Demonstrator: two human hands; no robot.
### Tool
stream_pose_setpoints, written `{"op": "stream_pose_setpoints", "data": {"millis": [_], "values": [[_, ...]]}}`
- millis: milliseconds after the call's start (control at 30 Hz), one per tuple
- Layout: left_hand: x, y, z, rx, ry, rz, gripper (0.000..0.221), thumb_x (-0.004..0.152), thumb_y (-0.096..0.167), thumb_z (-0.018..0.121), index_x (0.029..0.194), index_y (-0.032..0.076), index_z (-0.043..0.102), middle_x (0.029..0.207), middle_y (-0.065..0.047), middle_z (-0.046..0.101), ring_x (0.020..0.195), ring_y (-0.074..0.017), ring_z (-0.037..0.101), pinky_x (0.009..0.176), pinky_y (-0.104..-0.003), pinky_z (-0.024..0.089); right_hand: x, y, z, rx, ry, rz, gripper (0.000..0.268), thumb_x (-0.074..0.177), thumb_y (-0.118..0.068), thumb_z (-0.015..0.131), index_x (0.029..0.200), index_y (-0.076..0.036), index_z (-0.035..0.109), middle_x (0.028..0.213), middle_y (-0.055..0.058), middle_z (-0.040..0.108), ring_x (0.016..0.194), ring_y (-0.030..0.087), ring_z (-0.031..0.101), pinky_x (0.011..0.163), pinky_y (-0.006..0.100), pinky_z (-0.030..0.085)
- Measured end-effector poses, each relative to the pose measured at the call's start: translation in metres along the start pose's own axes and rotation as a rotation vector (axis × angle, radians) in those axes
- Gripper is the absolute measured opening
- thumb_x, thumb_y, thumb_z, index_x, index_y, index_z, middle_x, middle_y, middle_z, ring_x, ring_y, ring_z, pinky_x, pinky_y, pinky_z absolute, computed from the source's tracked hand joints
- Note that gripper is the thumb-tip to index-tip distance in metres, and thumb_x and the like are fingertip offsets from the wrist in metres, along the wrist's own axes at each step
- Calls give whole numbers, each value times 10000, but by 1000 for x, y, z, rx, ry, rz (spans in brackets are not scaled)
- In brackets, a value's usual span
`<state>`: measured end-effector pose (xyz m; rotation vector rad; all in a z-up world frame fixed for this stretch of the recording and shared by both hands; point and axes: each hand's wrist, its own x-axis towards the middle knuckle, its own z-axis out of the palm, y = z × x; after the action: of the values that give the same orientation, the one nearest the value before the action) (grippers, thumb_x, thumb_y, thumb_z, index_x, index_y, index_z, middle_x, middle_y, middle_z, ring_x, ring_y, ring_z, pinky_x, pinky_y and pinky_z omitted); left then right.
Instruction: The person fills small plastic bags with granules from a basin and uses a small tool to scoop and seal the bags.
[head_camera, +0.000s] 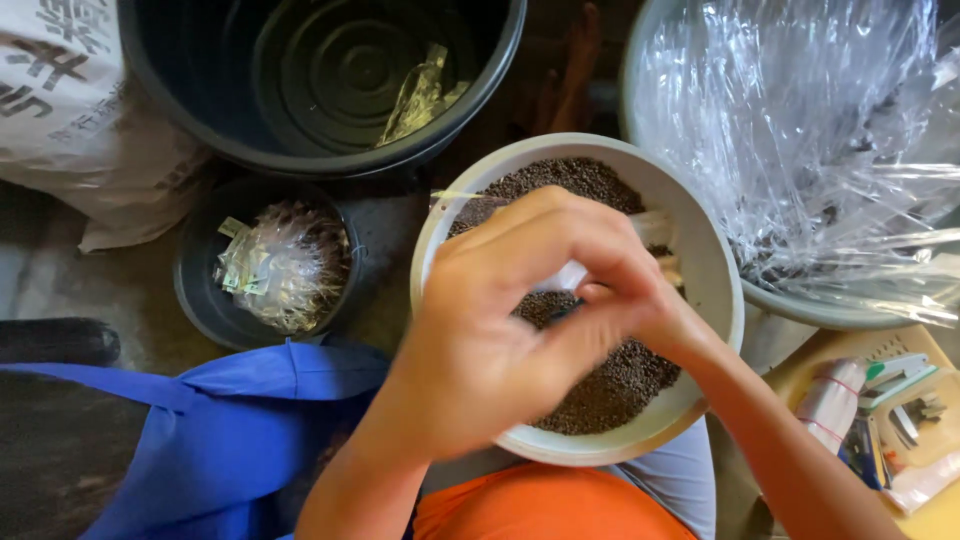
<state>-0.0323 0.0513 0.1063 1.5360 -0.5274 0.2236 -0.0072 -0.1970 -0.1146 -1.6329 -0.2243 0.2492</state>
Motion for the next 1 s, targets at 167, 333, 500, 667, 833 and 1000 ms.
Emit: {"op": "stream_pose_setpoints", "data": {"millis": [167, 333, 500, 667, 833, 1000], "values": [[-14, -86, 6, 551, -170, -150, 205, 938, 159, 714, 1128, 84, 715, 1085, -126, 724, 1039, -293, 695, 951, -473, 490, 0, -16, 1, -33, 31, 58, 248, 986, -61, 639, 1198, 64, 669, 774, 193, 736, 570, 210, 698, 619, 292, 552], [-26, -130, 25, 322, -257, -498, 492, 944, 298, 678, 1208, -116, 645, 974, -314, 756, 907, -407, 779, 806, -500, 600, -13, -30, 2, -19, 66, 38, 181, 995, -97, 656, 1077, 54, 715, 757, 208, 748, 577, 231, 722, 648, 273, 526], [-25, -172, 58, -283, 213, -410, 442, 864, 244, 843, 1242, 65, 699, 944, -77, 791, 879, -98, 742, 814, -255, 601, -17, -18, 5, 24, 73, 12, 149, 997, -81, 649, 1067, 42, 696, 748, 197, 740, 576, 212, 712, 633, 301, 562], [-17, -147, 54, -139, 175, -310, 263, 854, 159, 848, 1103, 124, 771, 898, -49, 794, 835, -100, 743, 848, -274, 580, -15, -47, 9, 42, 64, 8, 475, 1018, -111, 589, 1450, 49, 474, 738, 187, 703, 544, 199, 670, 589, 276, 503], [-9, -70, 42, -45, -5, -211, 94, 953, 81, 726, 1036, 97, 765, 1026, -153, 763, 911, -203, 722, 894, -306, 588, -15, -14, 1, 137, 79, -52, 394, 958, 37, 593, 1349, 82, 589, 757, 209, 689, 610, 265, 683, 661, 390, 584], [-10, -2, 14, -253, -1, -41, 135, 966, 143, 762, 1019, 184, 644, 1078, -34, 676, 1027, -154, 714, 1052, -289, 596, -8, -14, -1, 24, 84, 130, 215, 995, -95, 581, 1171, 27, 609, 742, 146, 646, 623, 224, 614, 636, 364, 506]]}}
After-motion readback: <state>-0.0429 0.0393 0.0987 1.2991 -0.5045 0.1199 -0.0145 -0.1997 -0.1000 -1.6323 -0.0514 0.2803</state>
